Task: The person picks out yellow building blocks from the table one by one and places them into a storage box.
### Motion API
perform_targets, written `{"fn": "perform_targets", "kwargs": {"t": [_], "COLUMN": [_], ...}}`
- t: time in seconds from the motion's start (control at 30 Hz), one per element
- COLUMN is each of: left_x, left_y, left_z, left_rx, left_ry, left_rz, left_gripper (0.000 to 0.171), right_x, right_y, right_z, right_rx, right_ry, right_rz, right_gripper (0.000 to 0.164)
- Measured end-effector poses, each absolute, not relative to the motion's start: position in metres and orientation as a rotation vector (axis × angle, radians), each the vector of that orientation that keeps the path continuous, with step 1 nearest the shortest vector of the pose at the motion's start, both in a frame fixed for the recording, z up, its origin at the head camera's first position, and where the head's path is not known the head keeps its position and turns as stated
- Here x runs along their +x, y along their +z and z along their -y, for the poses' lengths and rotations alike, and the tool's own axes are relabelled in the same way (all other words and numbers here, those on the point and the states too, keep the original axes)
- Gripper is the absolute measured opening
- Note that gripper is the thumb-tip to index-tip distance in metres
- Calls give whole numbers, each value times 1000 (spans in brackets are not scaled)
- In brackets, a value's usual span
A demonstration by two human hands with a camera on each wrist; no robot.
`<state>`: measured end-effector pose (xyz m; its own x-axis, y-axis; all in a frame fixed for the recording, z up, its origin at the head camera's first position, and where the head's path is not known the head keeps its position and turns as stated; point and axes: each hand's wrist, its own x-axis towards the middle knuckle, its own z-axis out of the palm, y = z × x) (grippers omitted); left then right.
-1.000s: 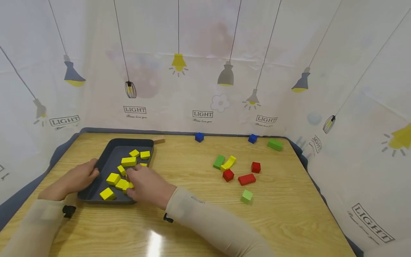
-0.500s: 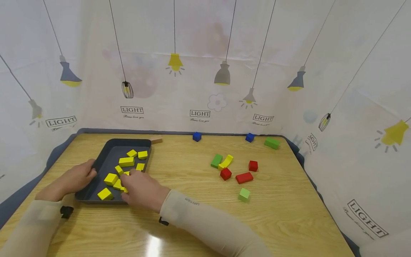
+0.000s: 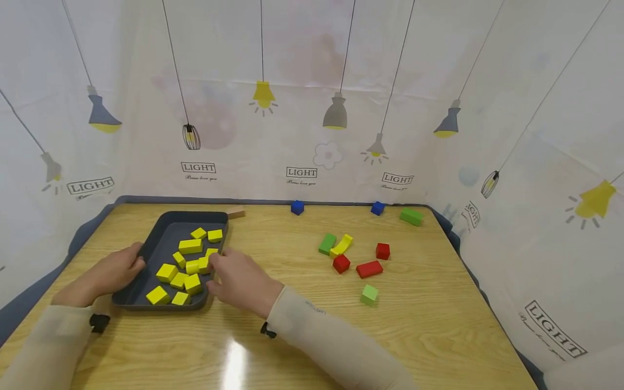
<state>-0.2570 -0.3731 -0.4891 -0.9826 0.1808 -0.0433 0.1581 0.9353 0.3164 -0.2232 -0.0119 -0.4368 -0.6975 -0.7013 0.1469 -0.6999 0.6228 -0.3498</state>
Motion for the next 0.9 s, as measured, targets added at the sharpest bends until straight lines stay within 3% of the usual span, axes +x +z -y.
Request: {"fn": "perform_targets", "kwargs": {"t": [0.53,0.9], "left_x": [-255,-254], "left_y": [-487,-487], "left_z": [374,372], "left_rx": [263,280], "left_ry": [484,495], "left_rz": [-3021,-3026], "left_gripper": [51,52], "right_x": [-262,-287], "right_y": [-444,-445], "right_z": [-96,-168], "right_rx": [-711,-357], "right_ry": [-825,-681], "right_rz": [-3028,-3127], "right_gripper": [37,52]}}
